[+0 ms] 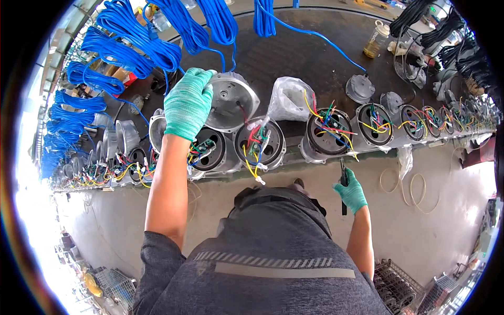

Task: The person connects wires on motor housings, places wire connector caps onto the wire ends, and crimps them using crimping pliers.

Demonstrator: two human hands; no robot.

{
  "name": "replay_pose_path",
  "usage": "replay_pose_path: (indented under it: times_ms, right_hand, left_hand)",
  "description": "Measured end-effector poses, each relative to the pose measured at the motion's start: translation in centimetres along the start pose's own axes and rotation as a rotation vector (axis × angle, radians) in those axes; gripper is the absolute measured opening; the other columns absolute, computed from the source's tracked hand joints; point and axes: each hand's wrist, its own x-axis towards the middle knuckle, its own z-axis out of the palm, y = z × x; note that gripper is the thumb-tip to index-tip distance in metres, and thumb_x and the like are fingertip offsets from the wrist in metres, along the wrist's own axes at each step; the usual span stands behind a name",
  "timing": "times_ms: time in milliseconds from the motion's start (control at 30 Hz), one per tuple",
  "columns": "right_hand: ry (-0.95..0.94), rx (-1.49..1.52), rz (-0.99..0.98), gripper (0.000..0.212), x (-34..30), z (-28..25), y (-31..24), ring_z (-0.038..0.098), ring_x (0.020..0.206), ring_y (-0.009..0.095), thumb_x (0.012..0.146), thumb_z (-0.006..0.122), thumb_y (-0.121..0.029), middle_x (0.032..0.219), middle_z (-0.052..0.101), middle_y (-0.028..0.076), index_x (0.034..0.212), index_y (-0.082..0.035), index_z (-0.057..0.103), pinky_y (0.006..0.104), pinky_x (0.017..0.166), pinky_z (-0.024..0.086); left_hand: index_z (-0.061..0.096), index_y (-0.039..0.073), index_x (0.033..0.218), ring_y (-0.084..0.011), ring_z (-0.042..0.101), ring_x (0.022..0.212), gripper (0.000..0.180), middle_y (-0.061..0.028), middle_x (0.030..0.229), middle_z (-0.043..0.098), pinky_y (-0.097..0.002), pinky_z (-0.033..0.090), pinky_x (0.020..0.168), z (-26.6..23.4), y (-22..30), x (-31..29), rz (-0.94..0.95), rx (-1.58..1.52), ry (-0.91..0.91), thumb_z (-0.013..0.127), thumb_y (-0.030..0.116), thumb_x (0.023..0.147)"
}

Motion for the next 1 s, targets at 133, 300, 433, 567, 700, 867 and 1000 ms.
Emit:
replay_pose_path:
  times_ms: [133,300,433,567,700,867,1000]
  right_hand:
    - [0.018,0.015,0.005,0.081,0.3,-1.3,1.1,0.069,0.113,0.024,0.087,0.082,-0.017,0.129,0.071,0.015,0.156,-0.001,0.045,0.0367,0.102,0.053]
    - [0.029,0.323,0.064,0.059,0.3,-4.2,4.9,0.067,0.091,0.017,0.091,0.069,-0.007,0.107,0.067,0.004,0.148,-0.002,0.053,0.0318,0.088,0.057]
    - [-0.094,0.644,0.212,0.018,1.0,-7.1,5.4,0.068,0.081,0.020,0.096,0.055,-0.002,0.097,0.064,0.007,0.113,-0.001,0.059,0.0410,0.077,0.066]
    - [0.084,0.181,0.275,0.025,3.0,-10.9,5.6,0.075,0.084,0.034,0.095,0.058,-0.007,0.097,0.072,0.022,0.119,0.001,0.058,0.0474,0.074,0.065]
    - [0.201,-0.277,0.112,0.036,8.5,-14.7,4.1,0.069,0.102,0.051,0.092,0.062,-0.017,0.107,0.072,0.034,0.125,-0.001,0.060,0.0551,0.087,0.056]
    - [0.151,-0.744,-0.330,0.042,18.4,-16.3,5.2,0.064,0.120,0.041,0.097,0.057,-0.017,0.126,0.069,0.021,0.137,-0.007,0.061,0.0481,0.102,0.050]
    - [0.167,-0.932,-0.520,0.046,20.5,-14.5,6.3,0.054,0.143,0.026,0.103,0.050,-0.016,0.153,0.061,0.008,0.147,-0.010,0.060,0.0380,0.121,0.041]
  left_hand:
    - [0.075,0.014,0.122,-0.0353,0.068,0.112,0.028,-0.0096,0.124,0.071,-0.0455,0.055,0.097,1.7,-0.8,0.4,-0.031,0.144,-0.107,0.069,0.013,0.095]
    - [0.075,0.019,0.121,-0.0368,0.069,0.111,0.028,-0.0115,0.118,0.073,-0.0499,0.055,0.096,5.6,-2.0,0.8,-0.092,0.198,-0.257,0.058,0.023,0.099]
    - [0.068,0.013,0.134,-0.0388,0.067,0.119,0.037,-0.0172,0.130,0.071,-0.0482,0.053,0.101,5.4,-5.9,0.0,-0.153,-0.034,-0.300,0.061,0.021,0.099]
    - [0.059,0.013,0.147,-0.0389,0.063,0.124,0.049,-0.0168,0.139,0.064,-0.0478,0.049,0.106,3.4,-3.9,0.0,-0.120,0.068,-0.291,0.065,0.014,0.099]
    - [0.060,0.013,0.148,-0.0381,0.062,0.125,0.048,-0.0159,0.141,0.064,-0.0476,0.048,0.109,1.4,-0.4,-1.9,-0.094,0.180,-0.184,0.066,0.013,0.100]
    - [0.065,0.004,0.141,-0.0246,0.068,0.124,0.037,-0.0124,0.136,0.071,-0.0371,0.051,0.106,-0.3,5.4,-4.3,-0.065,-0.061,-0.007,0.064,0.006,0.104]
    - [0.068,0.004,0.137,-0.0243,0.070,0.117,0.036,-0.0114,0.132,0.073,-0.0349,0.053,0.101,-1.1,8.6,-7.9,-0.192,-0.306,-0.012,0.066,0.003,0.101]
